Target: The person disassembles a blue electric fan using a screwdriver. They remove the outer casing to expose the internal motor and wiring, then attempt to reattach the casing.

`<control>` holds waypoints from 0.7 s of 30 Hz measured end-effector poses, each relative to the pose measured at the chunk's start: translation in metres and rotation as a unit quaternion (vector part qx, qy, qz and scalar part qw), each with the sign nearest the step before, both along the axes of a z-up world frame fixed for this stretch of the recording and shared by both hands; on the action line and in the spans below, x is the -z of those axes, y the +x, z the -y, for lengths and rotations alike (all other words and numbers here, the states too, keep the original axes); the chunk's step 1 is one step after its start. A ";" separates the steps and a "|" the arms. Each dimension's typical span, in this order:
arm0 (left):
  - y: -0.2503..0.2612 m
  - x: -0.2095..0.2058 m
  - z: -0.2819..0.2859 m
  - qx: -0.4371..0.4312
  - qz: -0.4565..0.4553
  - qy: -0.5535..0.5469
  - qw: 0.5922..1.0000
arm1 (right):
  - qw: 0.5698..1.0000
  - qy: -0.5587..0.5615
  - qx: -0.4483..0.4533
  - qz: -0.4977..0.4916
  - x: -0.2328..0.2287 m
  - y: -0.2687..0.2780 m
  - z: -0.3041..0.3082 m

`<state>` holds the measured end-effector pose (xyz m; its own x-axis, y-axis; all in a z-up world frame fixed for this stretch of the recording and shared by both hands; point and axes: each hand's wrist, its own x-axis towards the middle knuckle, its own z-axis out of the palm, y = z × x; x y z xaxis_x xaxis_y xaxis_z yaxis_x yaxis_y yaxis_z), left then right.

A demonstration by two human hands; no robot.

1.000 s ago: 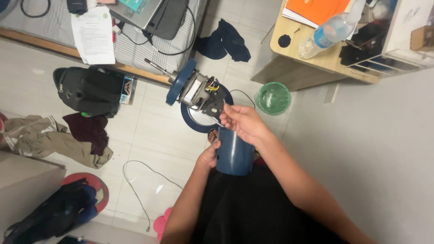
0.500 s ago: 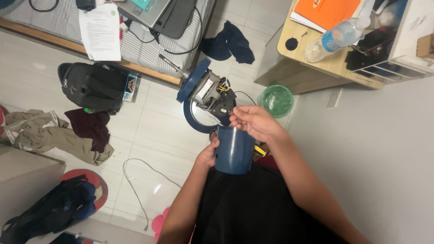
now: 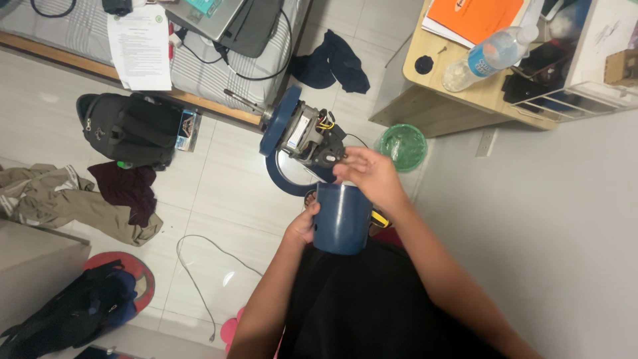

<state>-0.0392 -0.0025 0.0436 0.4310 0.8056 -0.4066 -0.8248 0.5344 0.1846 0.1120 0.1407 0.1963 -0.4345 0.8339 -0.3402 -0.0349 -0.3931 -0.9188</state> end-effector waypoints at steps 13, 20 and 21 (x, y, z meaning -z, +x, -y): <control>0.006 0.043 0.007 -0.035 -0.003 -0.037 0.999 | 0.972 -0.210 0.011 -0.109 0.003 0.006 -0.009; 0.004 0.016 0.001 -0.041 -0.003 -0.016 0.999 | 0.972 -0.222 0.004 -0.073 0.005 0.009 -0.009; 0.003 0.011 0.001 -0.043 -0.005 -0.007 0.999 | 0.965 -0.252 0.009 -0.075 0.009 0.010 -0.010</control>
